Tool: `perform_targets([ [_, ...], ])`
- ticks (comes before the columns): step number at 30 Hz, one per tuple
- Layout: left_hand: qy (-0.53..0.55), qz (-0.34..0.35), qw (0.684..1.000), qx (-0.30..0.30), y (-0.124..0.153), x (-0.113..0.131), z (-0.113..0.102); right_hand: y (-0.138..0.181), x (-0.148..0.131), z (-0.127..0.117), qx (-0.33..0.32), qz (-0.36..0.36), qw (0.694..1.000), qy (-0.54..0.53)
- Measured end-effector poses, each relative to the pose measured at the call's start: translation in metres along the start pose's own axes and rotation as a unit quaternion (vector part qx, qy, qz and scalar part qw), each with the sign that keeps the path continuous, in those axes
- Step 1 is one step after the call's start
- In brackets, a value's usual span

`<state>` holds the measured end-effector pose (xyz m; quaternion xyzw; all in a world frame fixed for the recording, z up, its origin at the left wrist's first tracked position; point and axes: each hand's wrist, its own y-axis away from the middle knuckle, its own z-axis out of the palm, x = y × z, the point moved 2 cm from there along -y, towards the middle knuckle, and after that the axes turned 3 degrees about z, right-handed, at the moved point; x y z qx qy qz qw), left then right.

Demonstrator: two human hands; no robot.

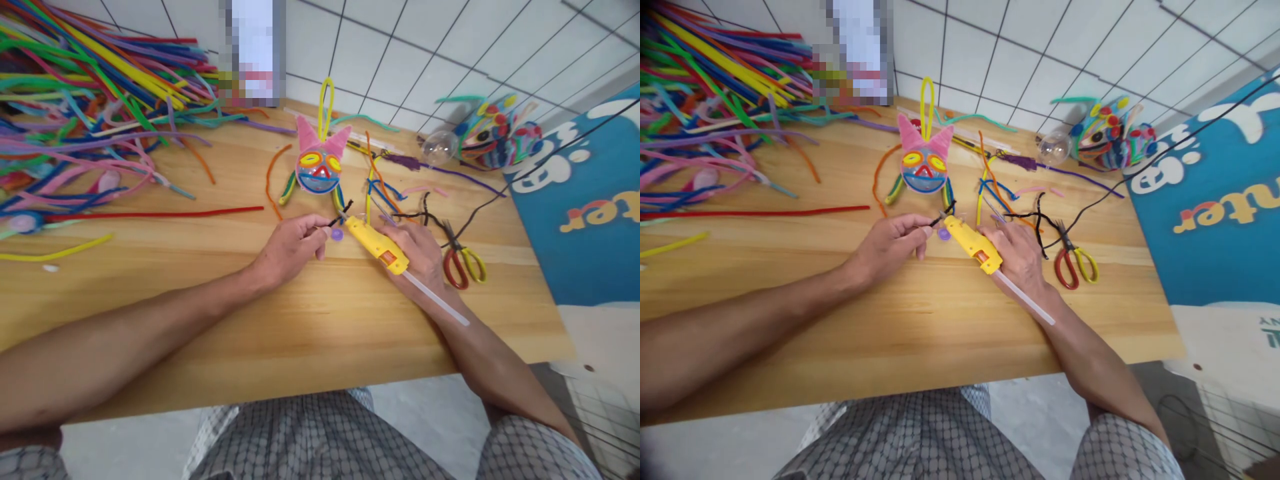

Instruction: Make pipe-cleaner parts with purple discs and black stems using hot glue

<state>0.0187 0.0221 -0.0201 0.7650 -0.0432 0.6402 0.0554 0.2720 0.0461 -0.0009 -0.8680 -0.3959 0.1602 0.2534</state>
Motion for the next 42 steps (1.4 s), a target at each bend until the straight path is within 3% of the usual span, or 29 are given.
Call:
perform_targets([
  [10,0.000,0.003,1.000,-0.001,-0.0001,0.0006,-0.0009,0.0018,0.0017,-0.0005,-0.005,0.012,1.000,-0.001],
  [15,0.005,0.000,1.000,0.003,0.0002,0.0026,-0.0003,0.0016,0.0001,0.0025,-0.013,-0.014,1.000,0.005],
  [31,0.004,0.007,1.000,0.000,0.0000,0.0015,-0.0003,0.0020,0.0016,0.0010,-0.017,0.034,0.999,0.013],
  [36,0.007,0.002,1.000,0.000,0.0001,0.0005,-0.0004,0.0029,0.0002,0.0041,-0.016,-0.010,1.000,0.001],
  [42,0.015,0.005,1.000,0.000,-0.0004,-0.0015,0.0001,0.0017,0.0018,-0.0009,-0.014,0.036,0.999,0.018],
])
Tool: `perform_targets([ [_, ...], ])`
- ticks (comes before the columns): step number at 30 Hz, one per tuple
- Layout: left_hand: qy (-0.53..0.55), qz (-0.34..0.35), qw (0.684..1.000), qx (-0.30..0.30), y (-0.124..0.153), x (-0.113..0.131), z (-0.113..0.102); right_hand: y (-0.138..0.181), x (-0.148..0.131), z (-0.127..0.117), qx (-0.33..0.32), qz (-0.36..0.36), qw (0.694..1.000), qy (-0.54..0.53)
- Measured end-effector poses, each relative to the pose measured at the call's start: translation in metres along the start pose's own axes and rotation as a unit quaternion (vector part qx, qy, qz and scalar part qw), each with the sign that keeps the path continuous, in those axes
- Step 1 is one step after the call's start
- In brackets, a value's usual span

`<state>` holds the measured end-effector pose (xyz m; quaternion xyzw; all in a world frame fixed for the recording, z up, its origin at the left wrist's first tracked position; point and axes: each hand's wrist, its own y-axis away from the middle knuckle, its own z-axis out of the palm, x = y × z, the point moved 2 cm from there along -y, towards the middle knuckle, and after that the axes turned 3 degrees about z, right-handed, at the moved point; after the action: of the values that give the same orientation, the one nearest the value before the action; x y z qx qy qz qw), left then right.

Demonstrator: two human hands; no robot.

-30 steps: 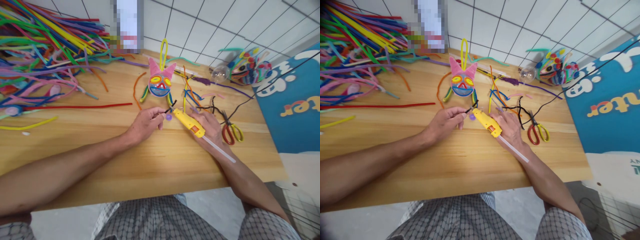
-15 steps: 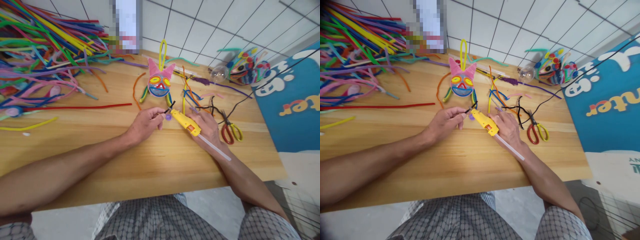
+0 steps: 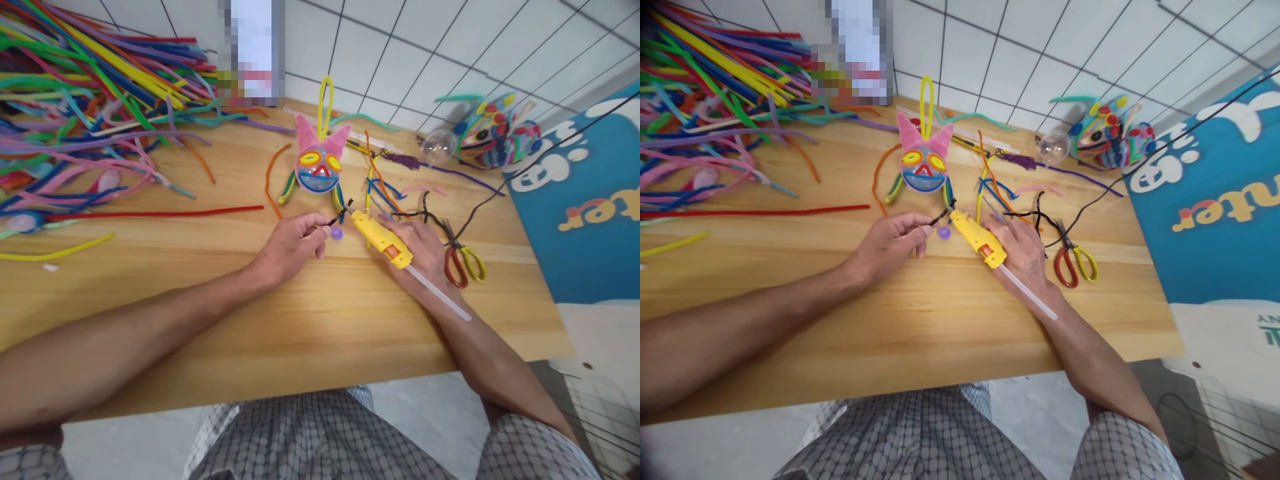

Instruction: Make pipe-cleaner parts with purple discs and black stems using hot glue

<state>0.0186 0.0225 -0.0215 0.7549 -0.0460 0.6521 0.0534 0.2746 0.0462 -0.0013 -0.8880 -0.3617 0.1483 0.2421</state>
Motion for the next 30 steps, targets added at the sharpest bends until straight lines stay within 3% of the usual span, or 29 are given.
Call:
perform_targets([
  [5,-0.008,-0.007,1.000,0.005,0.0005,0.0014,-0.0005,-0.0002,-0.0030,0.0021,0.006,-0.048,0.999,-0.022],
  [12,-0.011,-0.014,1.000,0.007,0.0006,0.0043,-0.0013,0.0003,0.0038,0.0033,-0.012,0.014,1.000,-0.007],
  [22,0.012,-0.028,1.000,0.004,0.0008,0.0074,-0.0020,0.0020,-0.0012,0.0061,-0.014,-0.031,0.998,-0.053],
  [30,0.013,-0.013,1.000,0.007,0.0001,0.0040,-0.0026,0.0021,0.0028,0.0058,-0.002,0.005,0.999,-0.035],
])
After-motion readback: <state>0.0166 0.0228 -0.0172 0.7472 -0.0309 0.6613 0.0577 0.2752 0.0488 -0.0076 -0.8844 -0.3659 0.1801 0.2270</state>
